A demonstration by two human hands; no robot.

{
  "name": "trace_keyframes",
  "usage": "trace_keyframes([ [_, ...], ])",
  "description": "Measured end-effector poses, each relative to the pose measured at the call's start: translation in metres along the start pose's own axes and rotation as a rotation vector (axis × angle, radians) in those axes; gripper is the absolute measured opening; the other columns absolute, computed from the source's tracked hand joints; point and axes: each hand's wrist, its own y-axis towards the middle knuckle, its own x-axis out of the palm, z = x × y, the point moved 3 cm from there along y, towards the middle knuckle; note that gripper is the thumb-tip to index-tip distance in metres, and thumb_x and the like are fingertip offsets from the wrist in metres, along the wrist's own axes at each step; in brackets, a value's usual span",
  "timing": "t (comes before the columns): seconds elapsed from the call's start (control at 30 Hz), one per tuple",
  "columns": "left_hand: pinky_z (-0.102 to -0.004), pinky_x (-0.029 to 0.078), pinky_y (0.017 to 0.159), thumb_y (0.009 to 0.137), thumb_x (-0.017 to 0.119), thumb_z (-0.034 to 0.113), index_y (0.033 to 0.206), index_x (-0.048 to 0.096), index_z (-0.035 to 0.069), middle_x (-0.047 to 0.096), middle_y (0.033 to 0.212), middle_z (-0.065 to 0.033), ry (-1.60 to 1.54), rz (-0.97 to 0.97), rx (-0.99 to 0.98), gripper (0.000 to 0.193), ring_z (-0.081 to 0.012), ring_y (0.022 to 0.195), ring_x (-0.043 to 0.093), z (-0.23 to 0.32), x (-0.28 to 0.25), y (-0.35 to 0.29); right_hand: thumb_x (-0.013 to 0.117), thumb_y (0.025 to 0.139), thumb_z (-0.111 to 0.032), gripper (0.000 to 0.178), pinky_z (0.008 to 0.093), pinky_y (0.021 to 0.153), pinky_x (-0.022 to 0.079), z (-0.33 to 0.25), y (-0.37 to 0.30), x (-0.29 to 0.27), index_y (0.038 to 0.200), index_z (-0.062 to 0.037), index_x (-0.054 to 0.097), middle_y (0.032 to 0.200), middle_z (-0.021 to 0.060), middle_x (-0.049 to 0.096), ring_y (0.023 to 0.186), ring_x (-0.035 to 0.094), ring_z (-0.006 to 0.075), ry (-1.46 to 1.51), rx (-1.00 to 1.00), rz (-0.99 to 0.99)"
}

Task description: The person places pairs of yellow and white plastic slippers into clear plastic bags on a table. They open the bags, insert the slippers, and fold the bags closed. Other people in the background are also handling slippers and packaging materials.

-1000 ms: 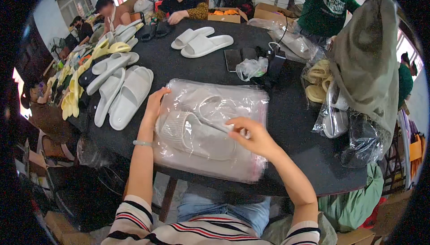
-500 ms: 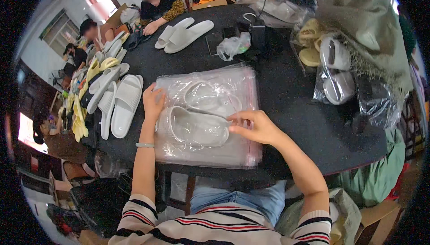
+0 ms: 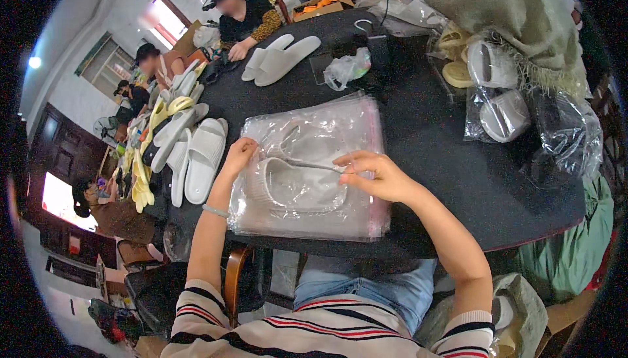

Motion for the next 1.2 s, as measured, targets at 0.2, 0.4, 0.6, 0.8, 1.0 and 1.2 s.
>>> trace_keyframes([
  [0.2, -0.0215, 0.036, 0.046, 0.094, 0.056, 0.012, 0.094, 0.057, 0.004, 0.049, 0.065, 0.0025, -0.675, 0.107, -0.149, 0.008, -0.0059, 0.053, 0.045, 0.006, -0.037, -0.022, 0.065, 0.09, -0.018, 0.016, 0.0381, 0.092, 0.044, -0.018, -0.003, -0.008, 0.089, -0.0032, 0.072, 0.127, 0.017, 0.059, 0.114, 0.056, 0.028, 0.325, -0.102, 0.0],
  [0.4, -0.0218, 0.039, 0.047, 0.093, 0.053, 0.007, 0.094, 0.055, 0.005, 0.052, 0.071, 0.0011, -0.371, 0.138, -0.194, 0.003, -0.007, 0.055, 0.049, -0.015, -0.038, -0.055, 0.065, 0.09, -0.021, 0.019, 0.0407, 0.1, 0.04, -0.021, -0.006, 0.002, 0.096, -0.0033, 0.071, 0.134, 0.0177, 0.054, 0.125, 0.05, 0.0302, 0.315, -0.119, -0.299],
  [0.6, -0.0227, 0.046, 0.057, 0.095, 0.051, 0.019, 0.114, 0.053, 0.004, 0.057, 0.084, -0.0028, -0.397, 0.141, -0.144, 0.024, -0.01, 0.069, 0.055, -0.034, -0.031, -0.041, 0.062, 0.09, -0.037, 0.044, 0.0431, 0.108, 0.032, -0.012, -0.007, 0.006, 0.12, -0.0045, 0.063, 0.137, 0.0182, 0.051, 0.13, 0.045, 0.0315, 0.287, -0.061, -0.569],
  [0.8, -0.0239, 0.047, 0.059, 0.094, 0.058, 0.033, 0.121, 0.052, 0.003, 0.06, 0.087, -0.004, -0.469, 0.14, -0.223, 0.041, -0.0106, 0.071, 0.056, -0.008, -0.022, -0.002, 0.029, 0.097, -0.059, 0.074, 0.0415, 0.11, 0.03, 0.023, -0.005, 0.001, 0.128, 0.0031, 0.054, 0.135, 0.0187, 0.052, 0.128, 0.046, 0.029, 0.791, 0.187, -0.281],
  [1.0, -0.0326, 0.05, 0.071, 0.088, 0.064, 0.029, 0.111, 0.062, 0.003, 0.064, 0.103, -0.0073, -0.57, 0.21, -0.361, 0.035, -0.0178, 0.089, 0.059, 0.008, 0.026, 0.011, 0.023, 0.103, -0.046, 0.066, 0.039, 0.103, 0.04, 0.062, -0.01, -0.002, 0.127, 0.0088, 0.05, 0.121, 0.019, 0.06, 0.114, 0.056, 0.0268, 0.637, 0.496, -0.07],
  [1.2, -0.0372, 0.05, 0.073, 0.083, 0.067, 0.033, 0.093, 0.066, 0.002, 0.069, 0.085, -0.0135, -0.131, 0.542, -0.022, 0.033, -0.0273, 0.08, 0.066, -0.059, 0.025, 0.024, 0.05, 0.099, -0.026, 0.04, 0.0375, 0.094, 0.048, 0.072, -0.001, 0.006, 0.123, 0.006, 0.052, 0.116, 0.0178, 0.06, 0.107, 0.061, 0.026, 0.692, 0.549, -0.088],
])
